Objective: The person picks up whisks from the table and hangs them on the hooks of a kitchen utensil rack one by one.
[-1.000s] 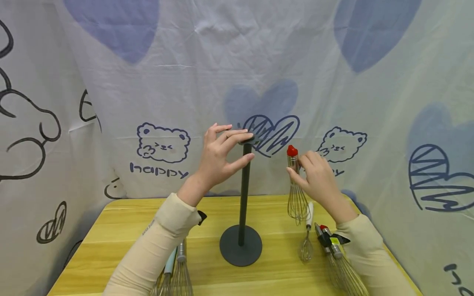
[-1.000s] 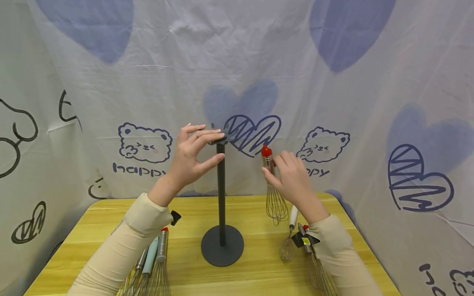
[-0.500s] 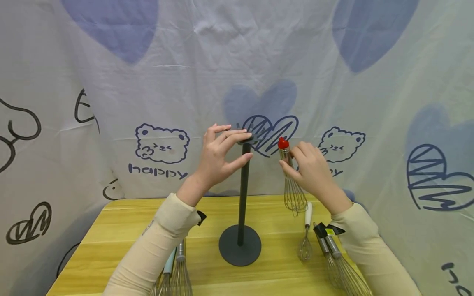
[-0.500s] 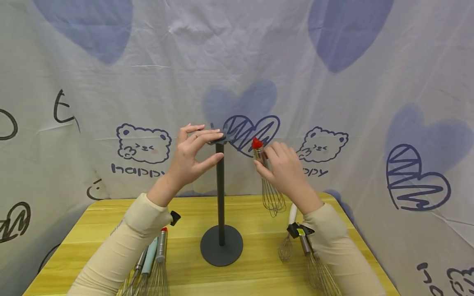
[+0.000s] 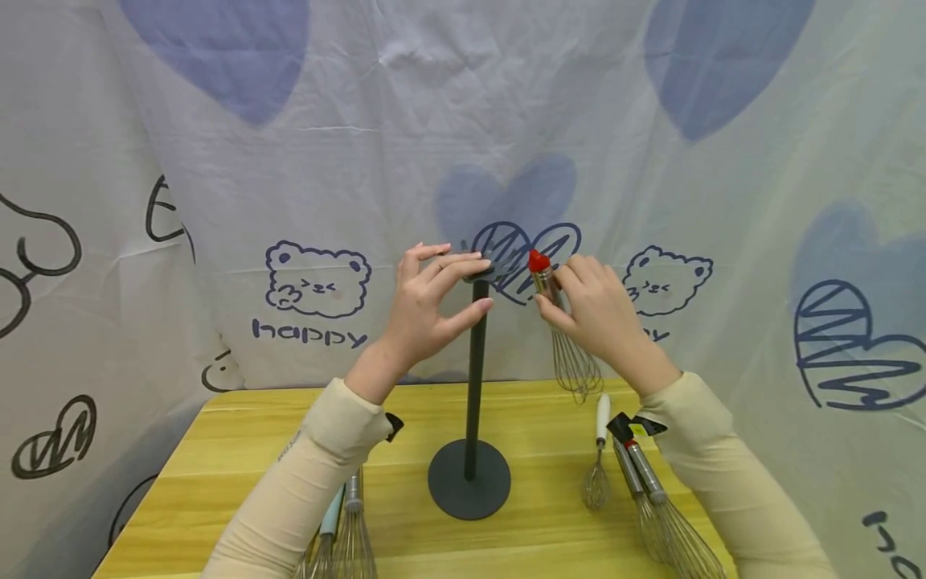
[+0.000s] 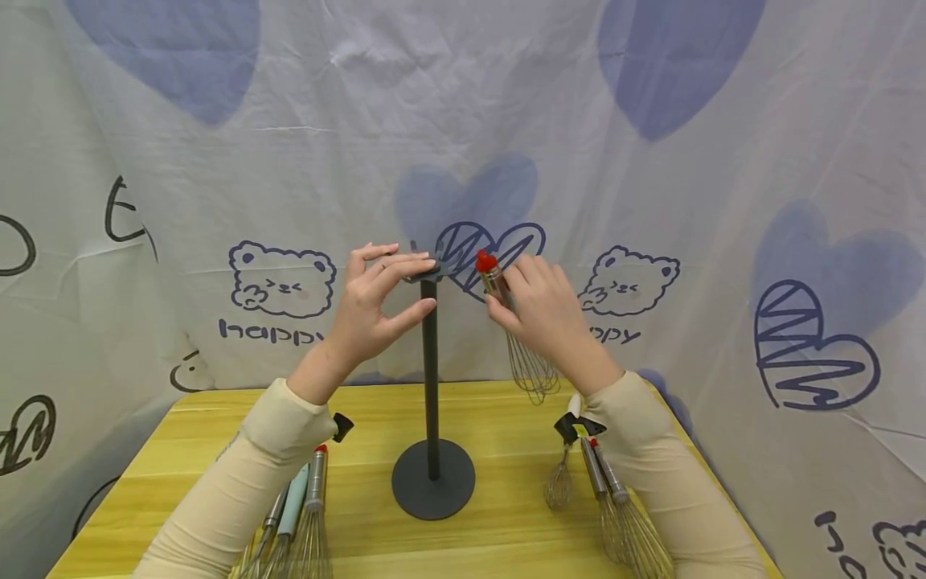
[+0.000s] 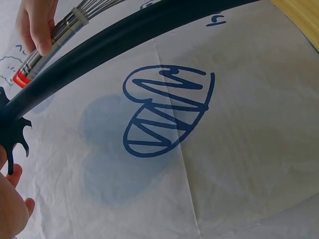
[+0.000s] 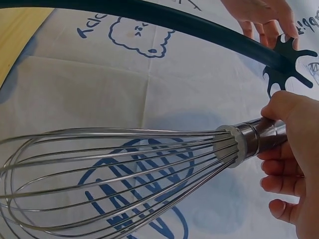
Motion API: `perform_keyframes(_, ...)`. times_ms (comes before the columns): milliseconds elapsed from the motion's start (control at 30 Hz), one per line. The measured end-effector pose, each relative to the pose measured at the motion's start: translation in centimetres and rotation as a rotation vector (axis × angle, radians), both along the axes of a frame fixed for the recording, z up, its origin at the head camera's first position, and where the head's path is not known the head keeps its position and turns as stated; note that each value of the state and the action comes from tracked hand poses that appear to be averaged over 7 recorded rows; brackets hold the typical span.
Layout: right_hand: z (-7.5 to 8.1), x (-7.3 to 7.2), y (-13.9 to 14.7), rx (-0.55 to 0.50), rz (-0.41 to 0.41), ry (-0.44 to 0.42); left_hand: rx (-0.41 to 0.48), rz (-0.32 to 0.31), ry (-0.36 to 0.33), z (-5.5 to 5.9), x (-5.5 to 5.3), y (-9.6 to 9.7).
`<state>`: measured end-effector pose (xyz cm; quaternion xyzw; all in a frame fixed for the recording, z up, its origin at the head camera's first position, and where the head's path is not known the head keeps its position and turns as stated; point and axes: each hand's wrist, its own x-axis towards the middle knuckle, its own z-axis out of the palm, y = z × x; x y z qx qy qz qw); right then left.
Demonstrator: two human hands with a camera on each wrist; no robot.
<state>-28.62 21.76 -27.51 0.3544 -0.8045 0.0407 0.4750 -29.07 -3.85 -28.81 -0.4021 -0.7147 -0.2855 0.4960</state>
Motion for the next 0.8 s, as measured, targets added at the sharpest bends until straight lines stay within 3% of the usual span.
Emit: perform_keyframes(800, 1.4, -0.9, -1.1, 0.068, -0.066, -0.015, -0.010, 0.007, 0.004, -0.1, -0.2, 0.0)
